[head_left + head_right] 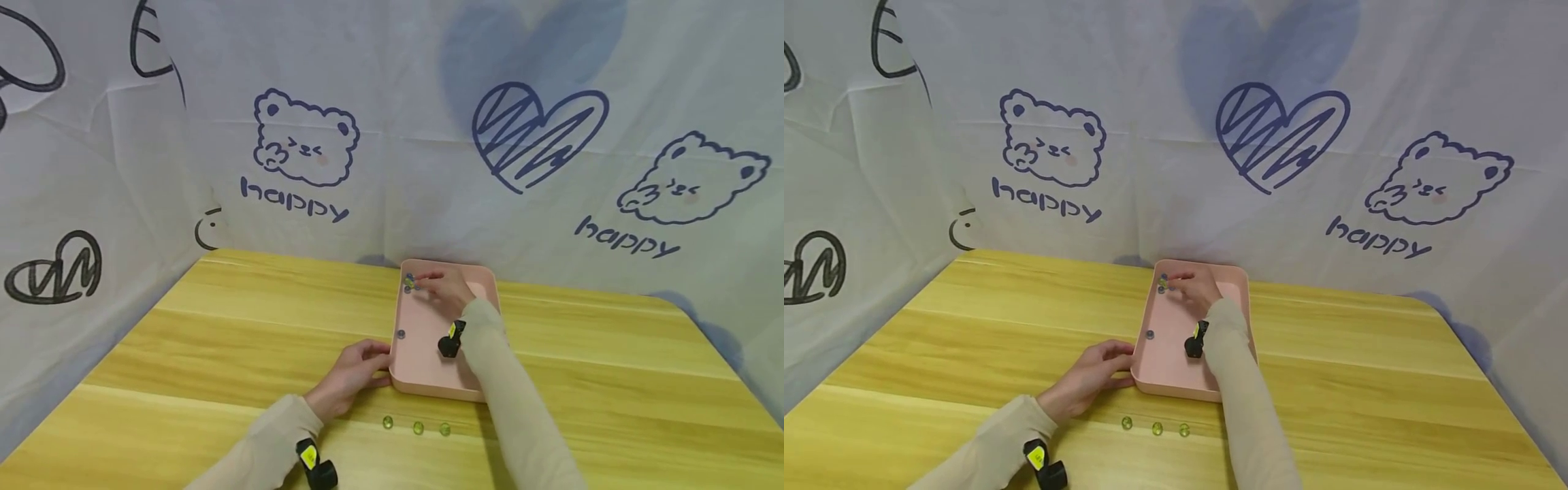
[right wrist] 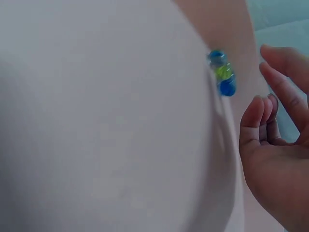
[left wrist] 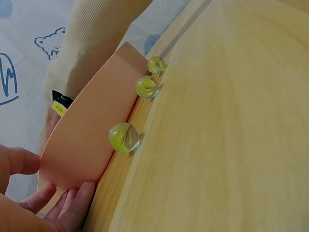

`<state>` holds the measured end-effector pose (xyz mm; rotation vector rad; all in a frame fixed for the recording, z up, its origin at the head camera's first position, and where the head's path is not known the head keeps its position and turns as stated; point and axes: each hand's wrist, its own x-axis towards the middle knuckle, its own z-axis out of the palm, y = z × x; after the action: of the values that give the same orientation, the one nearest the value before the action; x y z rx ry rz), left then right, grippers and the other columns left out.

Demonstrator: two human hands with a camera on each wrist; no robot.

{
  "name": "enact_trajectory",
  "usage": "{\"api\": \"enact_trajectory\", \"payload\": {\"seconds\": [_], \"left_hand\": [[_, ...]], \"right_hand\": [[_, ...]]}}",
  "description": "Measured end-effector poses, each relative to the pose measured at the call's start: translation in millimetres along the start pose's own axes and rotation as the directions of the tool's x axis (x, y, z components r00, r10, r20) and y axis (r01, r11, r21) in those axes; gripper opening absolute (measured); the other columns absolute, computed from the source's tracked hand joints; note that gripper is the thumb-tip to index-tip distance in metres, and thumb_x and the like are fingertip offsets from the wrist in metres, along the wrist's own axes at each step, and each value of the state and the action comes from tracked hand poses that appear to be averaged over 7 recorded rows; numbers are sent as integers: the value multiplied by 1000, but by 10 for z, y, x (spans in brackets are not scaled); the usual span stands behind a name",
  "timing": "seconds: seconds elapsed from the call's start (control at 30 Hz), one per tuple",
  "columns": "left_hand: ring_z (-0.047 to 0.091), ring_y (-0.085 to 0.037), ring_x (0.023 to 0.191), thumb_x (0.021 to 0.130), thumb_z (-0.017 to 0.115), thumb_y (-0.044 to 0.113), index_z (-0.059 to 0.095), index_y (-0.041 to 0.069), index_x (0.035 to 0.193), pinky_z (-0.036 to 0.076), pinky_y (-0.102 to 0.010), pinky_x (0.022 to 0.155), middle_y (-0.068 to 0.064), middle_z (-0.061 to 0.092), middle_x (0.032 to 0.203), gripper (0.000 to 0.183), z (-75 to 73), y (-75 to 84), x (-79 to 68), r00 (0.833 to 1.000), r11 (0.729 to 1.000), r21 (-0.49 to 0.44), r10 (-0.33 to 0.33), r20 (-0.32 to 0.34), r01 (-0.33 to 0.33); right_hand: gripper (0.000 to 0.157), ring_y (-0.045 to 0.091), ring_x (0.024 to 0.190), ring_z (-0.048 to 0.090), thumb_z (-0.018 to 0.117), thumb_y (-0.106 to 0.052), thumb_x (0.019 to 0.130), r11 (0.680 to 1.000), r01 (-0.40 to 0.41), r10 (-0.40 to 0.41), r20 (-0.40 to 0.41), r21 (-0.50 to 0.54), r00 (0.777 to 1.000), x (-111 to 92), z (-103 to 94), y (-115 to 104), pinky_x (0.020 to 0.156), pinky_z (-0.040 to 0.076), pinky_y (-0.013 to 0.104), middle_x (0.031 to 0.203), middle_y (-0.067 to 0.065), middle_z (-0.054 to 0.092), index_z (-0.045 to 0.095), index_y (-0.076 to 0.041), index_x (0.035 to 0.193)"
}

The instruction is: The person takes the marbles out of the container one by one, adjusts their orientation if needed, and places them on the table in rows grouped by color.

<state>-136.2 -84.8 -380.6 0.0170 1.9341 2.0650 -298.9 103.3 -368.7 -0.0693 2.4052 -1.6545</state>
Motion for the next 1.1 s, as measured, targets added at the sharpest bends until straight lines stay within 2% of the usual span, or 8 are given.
{"api": "enact_trajectory", "payload": {"seconds": [0.17,0.47,0.7,0.9,1.1], "left_hand": [[55,-25,95,90,54,10,46,-9,118,53,-33,79,-20,50,112,34,-6,2,1,1000,1000,3,-5,3,5],[57,-24,93,90,54,10,47,-8,117,53,-32,78,-18,51,109,34,-3,-14,12,1000,1000,4,-16,-5,16],[56,-24,93,90,55,10,48,-7,117,53,-32,79,-18,51,110,33,-3,12,14,1000,1000,3,-18,-2,18],[56,-24,93,90,54,8,48,-9,117,53,-32,78,-19,51,110,32,6,38,6,1000,1000,1,-15,-11,15],[57,-24,91,89,54,7,47,-11,116,54,-32,77,-20,51,109,32,12,49,-5,1000,1000,-8,-8,-19,7]], "right_hand": [[20,15,71,49,67,-10,82,998,-16,15,-33,-53,999,52,5,101,60,46,22,87,4,65,67,0,99],[19,18,77,52,68,-9,80,990,-91,87,-45,-108,995,73,48,77,65,47,24,94,8,64,68,-1,98],[16,19,78,53,69,-7,78,991,-32,29,-29,-132,999,107,22,72,66,49,28,91,9,63,69,-3,93],[22,19,81,53,67,-7,79,990,-27,19,-59,-137,998,174,39,79,65,47,26,99,11,63,68,-1,100],[23,20,84,57,67,-6,80,992,-28,18,-79,-123,997,190,79,34,66,49,24,104,13,63,67,2,101]]}}
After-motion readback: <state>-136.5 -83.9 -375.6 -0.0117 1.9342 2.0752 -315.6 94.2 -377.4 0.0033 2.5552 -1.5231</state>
